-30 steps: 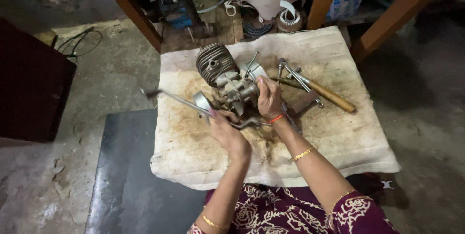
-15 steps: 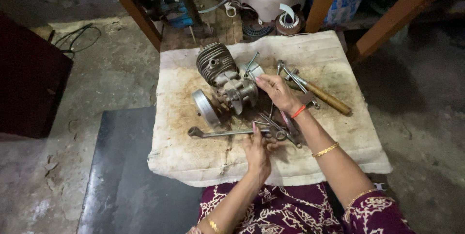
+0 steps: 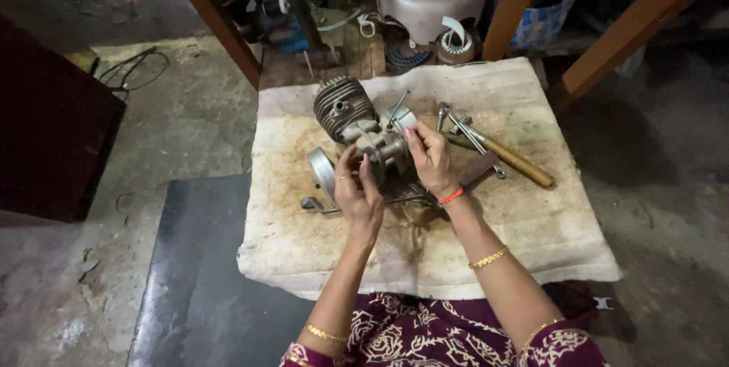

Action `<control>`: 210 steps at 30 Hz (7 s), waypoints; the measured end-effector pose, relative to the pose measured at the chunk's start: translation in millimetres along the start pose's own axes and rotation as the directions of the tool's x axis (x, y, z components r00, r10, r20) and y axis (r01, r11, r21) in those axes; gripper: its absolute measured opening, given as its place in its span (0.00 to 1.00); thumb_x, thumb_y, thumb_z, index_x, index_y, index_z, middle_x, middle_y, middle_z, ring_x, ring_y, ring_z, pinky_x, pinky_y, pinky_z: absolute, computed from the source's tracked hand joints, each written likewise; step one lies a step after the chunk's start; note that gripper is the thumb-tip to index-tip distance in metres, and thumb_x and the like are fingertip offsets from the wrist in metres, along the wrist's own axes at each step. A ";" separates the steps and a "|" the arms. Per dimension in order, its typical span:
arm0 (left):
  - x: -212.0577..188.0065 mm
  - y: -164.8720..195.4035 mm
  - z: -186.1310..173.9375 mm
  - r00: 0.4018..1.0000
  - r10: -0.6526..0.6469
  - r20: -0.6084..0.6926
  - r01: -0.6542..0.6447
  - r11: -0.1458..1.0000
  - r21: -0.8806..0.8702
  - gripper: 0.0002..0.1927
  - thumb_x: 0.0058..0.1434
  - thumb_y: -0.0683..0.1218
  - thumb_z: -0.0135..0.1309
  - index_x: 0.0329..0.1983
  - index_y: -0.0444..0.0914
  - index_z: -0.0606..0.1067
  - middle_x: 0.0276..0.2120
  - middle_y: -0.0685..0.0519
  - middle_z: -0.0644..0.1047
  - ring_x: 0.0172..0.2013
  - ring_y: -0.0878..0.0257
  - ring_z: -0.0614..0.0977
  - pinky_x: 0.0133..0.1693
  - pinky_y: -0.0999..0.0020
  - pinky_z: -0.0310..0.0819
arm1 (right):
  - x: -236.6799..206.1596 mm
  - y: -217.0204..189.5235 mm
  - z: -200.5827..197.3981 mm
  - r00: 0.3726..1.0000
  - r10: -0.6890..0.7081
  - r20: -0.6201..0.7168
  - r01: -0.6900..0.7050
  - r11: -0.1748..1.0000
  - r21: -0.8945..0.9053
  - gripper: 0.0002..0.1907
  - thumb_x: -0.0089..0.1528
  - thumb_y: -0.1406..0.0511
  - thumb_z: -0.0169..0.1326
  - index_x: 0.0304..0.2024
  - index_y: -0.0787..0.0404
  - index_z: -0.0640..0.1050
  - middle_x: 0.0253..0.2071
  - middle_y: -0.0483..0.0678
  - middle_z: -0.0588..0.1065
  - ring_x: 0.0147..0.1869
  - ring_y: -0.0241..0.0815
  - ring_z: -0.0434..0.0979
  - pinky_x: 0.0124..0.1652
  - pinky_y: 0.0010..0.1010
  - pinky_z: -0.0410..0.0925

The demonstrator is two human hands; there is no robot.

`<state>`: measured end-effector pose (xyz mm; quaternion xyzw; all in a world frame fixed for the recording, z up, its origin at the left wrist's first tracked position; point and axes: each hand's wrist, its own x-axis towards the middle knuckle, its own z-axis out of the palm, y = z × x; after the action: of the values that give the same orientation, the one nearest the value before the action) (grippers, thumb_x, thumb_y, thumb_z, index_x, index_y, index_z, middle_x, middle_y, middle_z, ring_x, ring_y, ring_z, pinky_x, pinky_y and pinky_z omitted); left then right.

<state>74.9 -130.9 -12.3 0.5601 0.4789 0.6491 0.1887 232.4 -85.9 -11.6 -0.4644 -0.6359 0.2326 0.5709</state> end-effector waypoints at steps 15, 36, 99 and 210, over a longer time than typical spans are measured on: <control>9.1 -3.1 3.1 0.945 0.314 0.094 -0.325 0.933 0.154 0.09 0.74 0.41 0.44 0.53 0.31 0.70 0.41 0.38 0.76 0.40 0.42 0.78 0.42 0.54 0.73 | 0.0 9.5 10.3 0.994 -0.084 -0.071 0.084 0.996 -0.006 0.14 0.73 0.63 0.47 0.34 0.65 0.70 0.24 0.44 0.63 0.29 0.32 0.60 0.30 0.29 0.59; 9.8 -2.1 23.1 0.983 -0.160 0.086 0.148 0.981 0.128 0.14 0.75 0.48 0.39 0.41 0.35 0.71 0.21 0.39 0.72 0.21 0.44 0.76 0.26 0.51 0.63 | 2.0 17.1 13.0 0.997 -0.059 -0.052 0.062 0.997 0.048 0.19 0.75 0.60 0.42 0.31 0.64 0.65 0.24 0.43 0.59 0.29 0.33 0.56 0.29 0.31 0.56; -0.4 -28.6 14.3 0.969 -0.150 0.198 0.179 0.973 -0.142 0.23 0.76 0.50 0.39 0.25 0.35 0.64 0.18 0.56 0.58 0.23 0.70 0.58 0.24 0.65 0.52 | -59.5 70.3 9.6 0.934 0.347 -0.089 -0.341 0.937 0.074 0.30 0.70 0.48 0.50 0.22 0.61 0.64 0.23 0.35 0.56 0.30 0.28 0.53 0.28 0.28 0.51; 10.7 12.6 -0.1 0.981 0.191 0.041 -0.193 0.915 0.355 0.10 0.70 0.46 0.54 0.37 0.34 0.71 0.31 0.41 0.73 0.33 0.42 0.74 0.33 0.51 0.67 | -107.9 -9.1 19.5 0.983 -0.098 0.155 0.141 0.944 -0.298 0.11 0.56 0.66 0.64 0.27 0.66 0.75 0.25 0.56 0.75 0.29 0.58 0.77 0.30 0.45 0.67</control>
<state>75.2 -128.5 4.1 0.6309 0.5313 0.5651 0.0204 202.1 -177.9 -63.8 -0.4909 -0.7295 0.1271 0.4590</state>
